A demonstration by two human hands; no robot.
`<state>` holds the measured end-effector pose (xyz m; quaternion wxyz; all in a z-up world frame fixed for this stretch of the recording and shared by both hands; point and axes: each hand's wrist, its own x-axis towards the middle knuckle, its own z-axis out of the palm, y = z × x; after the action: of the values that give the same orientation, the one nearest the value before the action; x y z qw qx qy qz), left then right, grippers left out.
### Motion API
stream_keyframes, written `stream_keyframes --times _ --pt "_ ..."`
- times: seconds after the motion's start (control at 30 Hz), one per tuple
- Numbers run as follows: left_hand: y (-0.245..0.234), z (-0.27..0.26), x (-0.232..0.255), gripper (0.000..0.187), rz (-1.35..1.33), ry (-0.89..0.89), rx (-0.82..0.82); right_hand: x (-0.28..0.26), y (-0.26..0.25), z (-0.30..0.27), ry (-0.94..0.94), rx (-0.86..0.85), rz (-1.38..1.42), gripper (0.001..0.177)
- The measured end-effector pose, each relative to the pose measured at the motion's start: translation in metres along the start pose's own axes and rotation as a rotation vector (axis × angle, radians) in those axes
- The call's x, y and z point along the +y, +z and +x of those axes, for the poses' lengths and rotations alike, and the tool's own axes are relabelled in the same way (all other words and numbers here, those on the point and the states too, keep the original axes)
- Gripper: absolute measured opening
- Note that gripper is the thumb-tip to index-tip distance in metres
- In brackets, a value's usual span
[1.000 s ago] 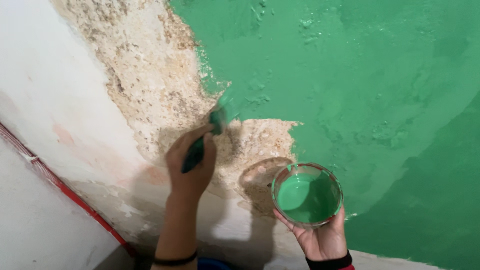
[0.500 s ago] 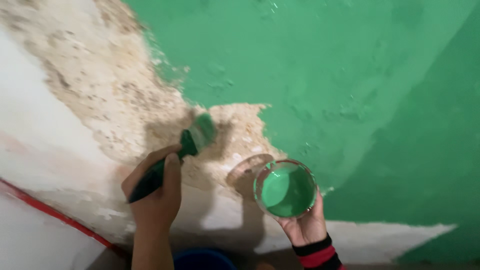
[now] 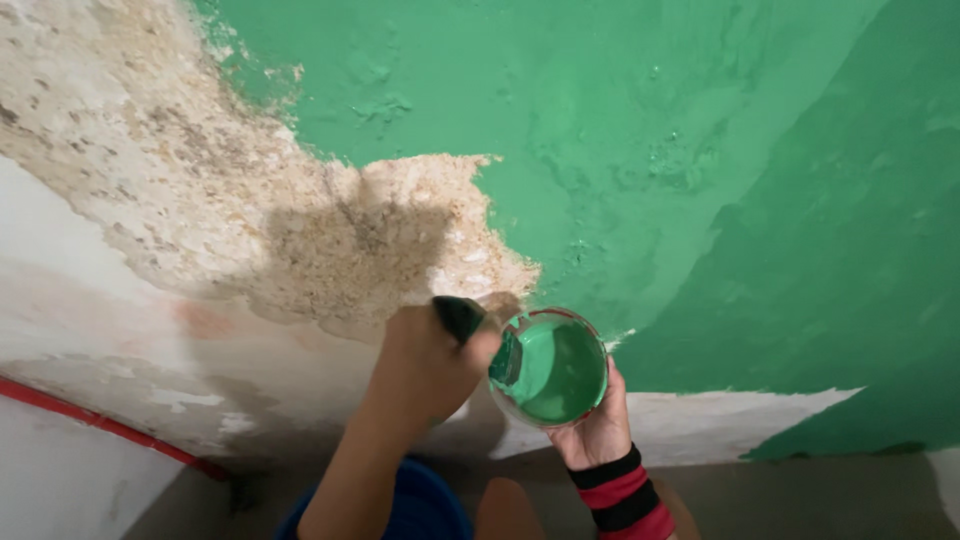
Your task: The person paints a wall green using a paintbrush and a small container of paint. They repeatedly dip the brush into the container and apply paint to the wall surface, covering the unpainted areas.
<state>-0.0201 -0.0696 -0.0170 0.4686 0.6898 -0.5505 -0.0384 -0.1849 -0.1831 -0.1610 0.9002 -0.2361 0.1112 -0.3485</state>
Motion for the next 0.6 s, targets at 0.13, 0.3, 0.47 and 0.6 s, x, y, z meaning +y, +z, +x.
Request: stream_keyframes --times 0.13,0.3,0.47,0.6 --pt "0.009 0.003 -0.019 0.039 0.014 0.050 0.003 -0.003 0.007 0.003 0.003 -0.006 -0.026 0.073" --pt "-0.008 -0.007 -0.037 0.023 -0.501 -0.285 0.148 -0.011 0.041 0.012 -0.003 -0.121 0.030 0.075" --pt "-0.026 -0.013 -0.036 0.022 -0.650 -0.122 0.473 -0.018 0.089 0.037 0.007 -0.154 -0.003 0.077" --pt "-0.030 0.003 -0.025 0.019 -0.481 0.166 0.533 -0.022 0.104 0.051 -0.032 -0.184 0.018 0.082"
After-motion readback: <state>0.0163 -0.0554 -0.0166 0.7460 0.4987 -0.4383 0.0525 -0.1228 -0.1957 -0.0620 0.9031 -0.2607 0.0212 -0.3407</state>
